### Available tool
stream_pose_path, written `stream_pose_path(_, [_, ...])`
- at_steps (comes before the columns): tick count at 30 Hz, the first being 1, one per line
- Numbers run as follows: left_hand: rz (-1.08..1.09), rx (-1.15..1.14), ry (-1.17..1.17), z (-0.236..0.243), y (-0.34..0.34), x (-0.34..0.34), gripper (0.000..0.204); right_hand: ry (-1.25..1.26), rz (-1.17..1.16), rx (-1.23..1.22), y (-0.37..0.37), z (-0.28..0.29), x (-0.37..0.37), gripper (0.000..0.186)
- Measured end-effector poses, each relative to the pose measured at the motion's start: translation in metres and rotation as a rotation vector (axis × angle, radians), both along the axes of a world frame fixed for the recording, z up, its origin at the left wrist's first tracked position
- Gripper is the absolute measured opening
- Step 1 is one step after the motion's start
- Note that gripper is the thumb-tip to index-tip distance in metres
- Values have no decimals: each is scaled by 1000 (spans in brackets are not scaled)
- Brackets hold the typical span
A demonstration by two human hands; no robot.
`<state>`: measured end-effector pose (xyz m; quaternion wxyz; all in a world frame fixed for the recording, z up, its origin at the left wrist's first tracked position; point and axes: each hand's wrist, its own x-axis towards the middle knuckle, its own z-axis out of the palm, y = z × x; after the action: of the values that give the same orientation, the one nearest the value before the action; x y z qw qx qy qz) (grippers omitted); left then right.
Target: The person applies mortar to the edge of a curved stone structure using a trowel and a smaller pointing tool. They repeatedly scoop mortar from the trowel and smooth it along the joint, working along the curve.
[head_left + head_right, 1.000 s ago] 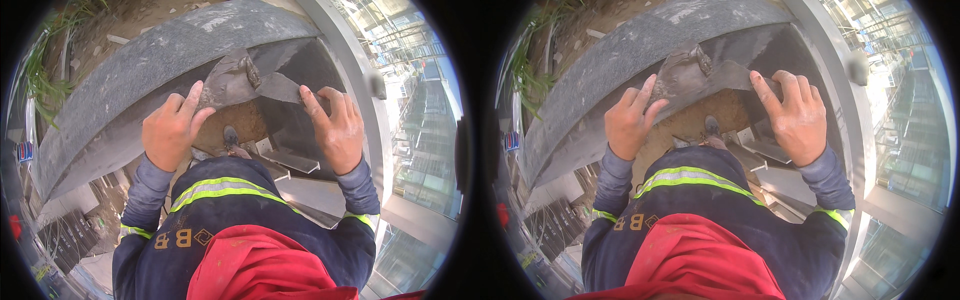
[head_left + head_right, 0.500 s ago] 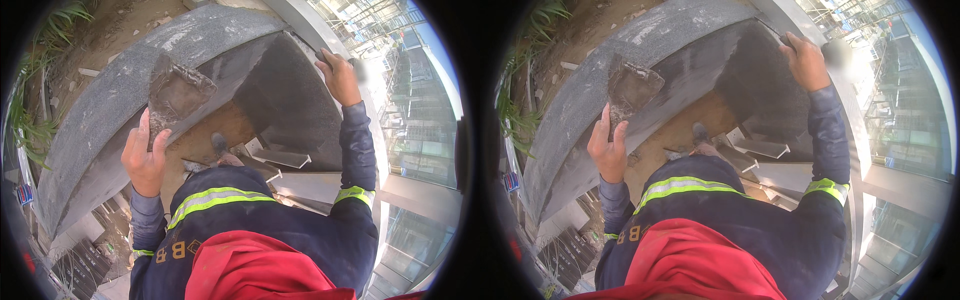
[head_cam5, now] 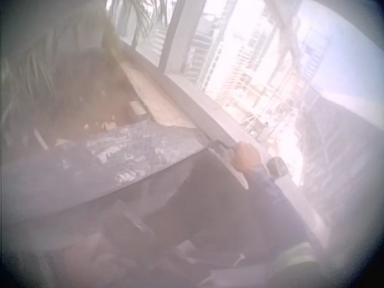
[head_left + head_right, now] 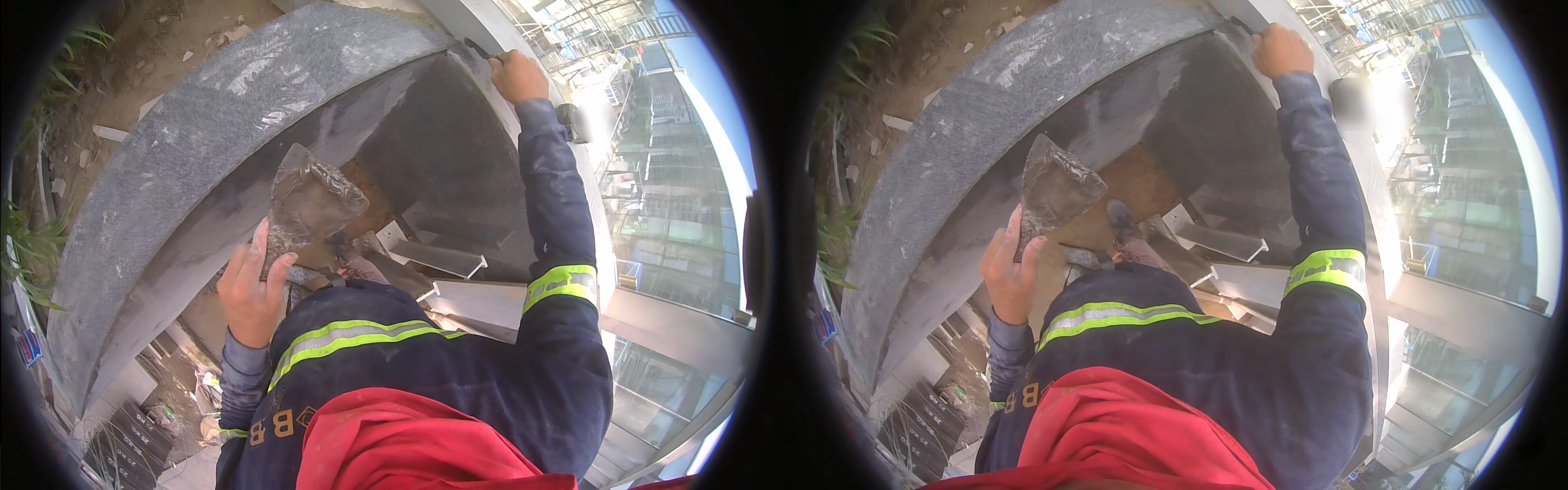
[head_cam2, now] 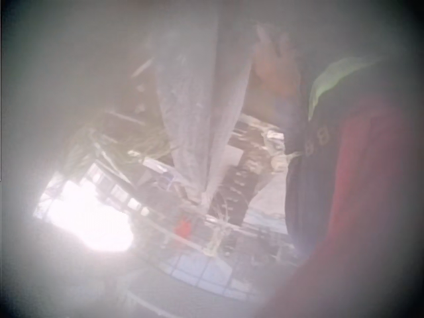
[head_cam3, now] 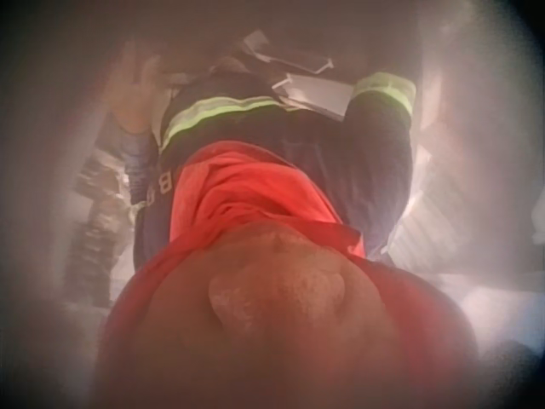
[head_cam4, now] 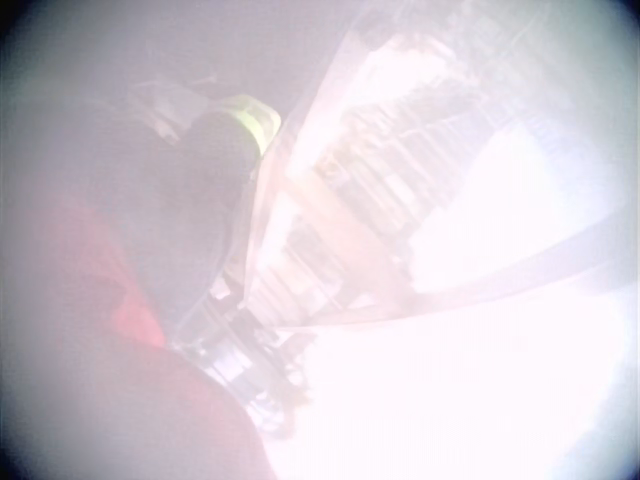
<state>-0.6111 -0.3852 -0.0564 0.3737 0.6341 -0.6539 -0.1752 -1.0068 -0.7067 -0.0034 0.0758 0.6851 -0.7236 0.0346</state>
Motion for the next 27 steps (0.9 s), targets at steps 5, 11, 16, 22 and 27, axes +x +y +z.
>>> stream_pose_path(5, [-15,40,64,-7,-8,-3,51,120,56,54,-25,-2,2,36])
stream_pose_path(11, [-21,27,70,-11,-11,-3,51,115,-4,164,-28,1,29,37])
stream_pose_path(16, [-14,-36,123,-19,-9,0,54,135,-31,161,-26,1,41,38])
stream_pose_path(22, [-44,-49,99,-24,-7,9,55,164,-18,184,-37,3,30,38])
stream_pose_path(27, [-52,-49,103,-23,-8,11,54,160,23,212,-32,0,19,35])
